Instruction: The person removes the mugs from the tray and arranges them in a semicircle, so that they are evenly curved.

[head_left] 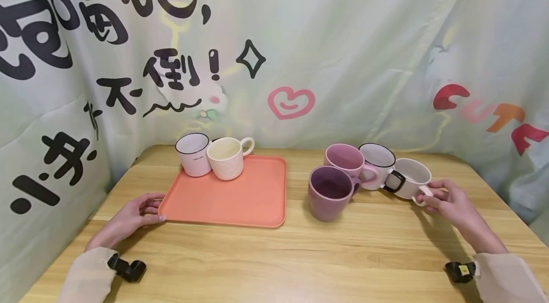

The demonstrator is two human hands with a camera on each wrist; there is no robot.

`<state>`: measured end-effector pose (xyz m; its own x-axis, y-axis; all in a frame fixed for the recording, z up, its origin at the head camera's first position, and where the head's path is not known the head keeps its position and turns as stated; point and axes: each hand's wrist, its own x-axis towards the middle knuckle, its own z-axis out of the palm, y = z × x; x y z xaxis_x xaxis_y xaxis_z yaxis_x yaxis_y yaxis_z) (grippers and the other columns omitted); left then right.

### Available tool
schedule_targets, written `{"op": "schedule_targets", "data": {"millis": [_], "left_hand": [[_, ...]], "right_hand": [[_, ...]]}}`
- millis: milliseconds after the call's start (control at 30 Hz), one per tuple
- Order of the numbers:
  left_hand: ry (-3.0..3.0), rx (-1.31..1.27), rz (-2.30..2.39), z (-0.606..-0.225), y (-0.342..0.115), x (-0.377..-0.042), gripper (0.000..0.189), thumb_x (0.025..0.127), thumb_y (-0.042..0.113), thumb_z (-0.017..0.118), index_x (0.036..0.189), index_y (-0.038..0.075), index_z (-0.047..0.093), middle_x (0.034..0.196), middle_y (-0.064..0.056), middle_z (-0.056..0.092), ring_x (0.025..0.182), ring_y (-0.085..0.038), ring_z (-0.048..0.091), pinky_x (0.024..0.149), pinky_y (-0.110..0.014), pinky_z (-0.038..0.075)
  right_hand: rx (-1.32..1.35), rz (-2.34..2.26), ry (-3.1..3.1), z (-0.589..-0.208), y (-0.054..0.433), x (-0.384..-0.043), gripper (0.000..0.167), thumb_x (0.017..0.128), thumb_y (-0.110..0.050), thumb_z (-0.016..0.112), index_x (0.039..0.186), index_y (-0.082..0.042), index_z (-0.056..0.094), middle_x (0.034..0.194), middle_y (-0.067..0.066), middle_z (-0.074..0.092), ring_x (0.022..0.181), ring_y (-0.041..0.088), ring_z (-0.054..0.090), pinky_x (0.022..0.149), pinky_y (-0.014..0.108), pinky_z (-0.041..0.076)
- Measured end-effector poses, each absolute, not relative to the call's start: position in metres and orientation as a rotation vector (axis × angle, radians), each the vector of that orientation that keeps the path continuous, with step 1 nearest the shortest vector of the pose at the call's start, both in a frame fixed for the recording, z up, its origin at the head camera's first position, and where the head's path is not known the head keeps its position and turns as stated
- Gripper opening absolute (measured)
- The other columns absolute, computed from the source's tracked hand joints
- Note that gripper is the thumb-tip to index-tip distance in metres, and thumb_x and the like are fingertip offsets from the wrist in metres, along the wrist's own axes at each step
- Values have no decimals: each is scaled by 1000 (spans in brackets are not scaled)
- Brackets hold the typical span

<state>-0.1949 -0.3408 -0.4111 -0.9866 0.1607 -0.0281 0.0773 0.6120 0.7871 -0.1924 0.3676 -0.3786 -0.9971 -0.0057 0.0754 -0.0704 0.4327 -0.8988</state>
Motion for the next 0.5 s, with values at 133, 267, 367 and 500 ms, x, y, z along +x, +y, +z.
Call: {"op": "schedule_targets", "data": {"millis": [133,267,367,500], "left_hand": [[2735,219,1337,-412,-341,-194,64,90,6,76,140,-18,43,116,-20,64,96,-16,60,77,-24,51],[2735,223,1344,-414,-342,-195,64,90,6,76,139,-18,43,116,-19,64,95,-15,60,77,-24,52],[2735,220,1344,-414,-342,-195,64,90,6,76,140,-18,43,116,-20,64,95,-15,60,77,-24,52],[2740,206,1329,-412,-342,-195,65,91,7,76,140,-18,42,117,-21,63,96,-16,60,77,-24,51]], "right_hand": [[73,1628,-2615,-378,368,-192,27,98,14,50,116,19,31,78,-15,69,74,-5,62,63,17,52],[85,1635,-2616,-377,368,-192,26,98,15,50,116,19,31,78,-14,70,74,-4,63,62,17,52],[101,1634,-2626,-376,370,-192,27,98,15,49,116,21,31,80,-13,71,76,-5,63,63,18,53],[92,1549,-2683,-375,375,-193,33,99,12,52,119,26,32,85,-13,70,78,-6,62,65,18,54]]}}
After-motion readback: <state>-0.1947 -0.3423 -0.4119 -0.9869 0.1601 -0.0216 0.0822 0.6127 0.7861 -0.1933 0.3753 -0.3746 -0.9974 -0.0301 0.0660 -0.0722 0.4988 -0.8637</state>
